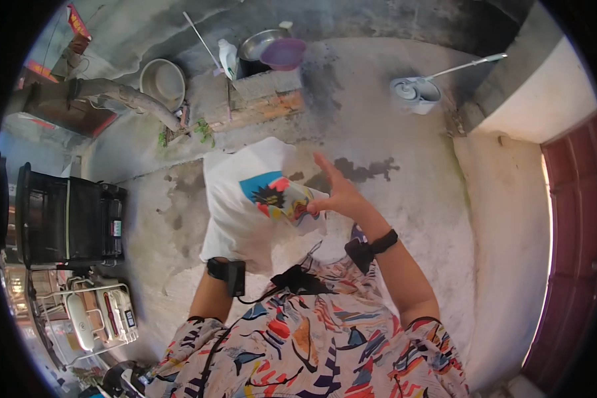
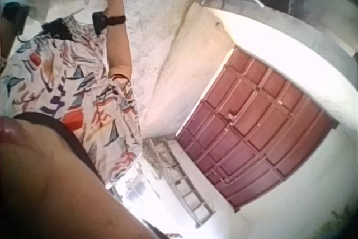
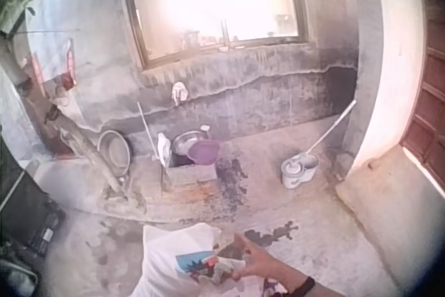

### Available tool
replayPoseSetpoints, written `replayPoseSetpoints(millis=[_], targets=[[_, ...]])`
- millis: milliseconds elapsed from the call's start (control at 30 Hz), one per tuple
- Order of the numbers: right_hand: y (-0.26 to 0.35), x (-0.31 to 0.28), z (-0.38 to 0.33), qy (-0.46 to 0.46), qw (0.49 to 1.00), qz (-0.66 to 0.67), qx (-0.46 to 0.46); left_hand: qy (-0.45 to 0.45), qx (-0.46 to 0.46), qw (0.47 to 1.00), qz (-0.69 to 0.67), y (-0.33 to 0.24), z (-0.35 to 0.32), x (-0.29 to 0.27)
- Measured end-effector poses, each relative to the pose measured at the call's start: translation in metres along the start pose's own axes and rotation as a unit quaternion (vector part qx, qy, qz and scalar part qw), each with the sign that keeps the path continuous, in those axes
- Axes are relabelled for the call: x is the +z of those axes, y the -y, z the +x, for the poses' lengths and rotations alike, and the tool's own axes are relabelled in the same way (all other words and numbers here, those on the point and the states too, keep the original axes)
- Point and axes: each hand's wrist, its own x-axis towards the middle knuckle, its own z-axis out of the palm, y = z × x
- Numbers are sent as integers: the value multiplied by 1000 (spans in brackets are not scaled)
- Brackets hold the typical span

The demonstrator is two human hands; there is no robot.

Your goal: The person washes a shirt and shorts by hand in a basin, then hangs them on a clothesline using hangers.

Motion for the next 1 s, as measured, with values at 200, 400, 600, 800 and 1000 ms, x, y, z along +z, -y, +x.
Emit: replayPoseSetpoints(millis=[200,400,600,800,1000], targets=[[-35,41,-7,155,960,228,50,-92,87,988,-88,31,-23,2],[-1,29,26,174,940,259,136,-131,135,970,-154,38,1,-23],[71,33,22,62,967,240,52,-149,125,953,-231,86,-14,-79],[53,24,24,101,907,405,-58,-42,-75,971,-222,156,-29,-153],[49,40,31,73,827,558,11,-89,-77,916,-383,156,-19,-87]])
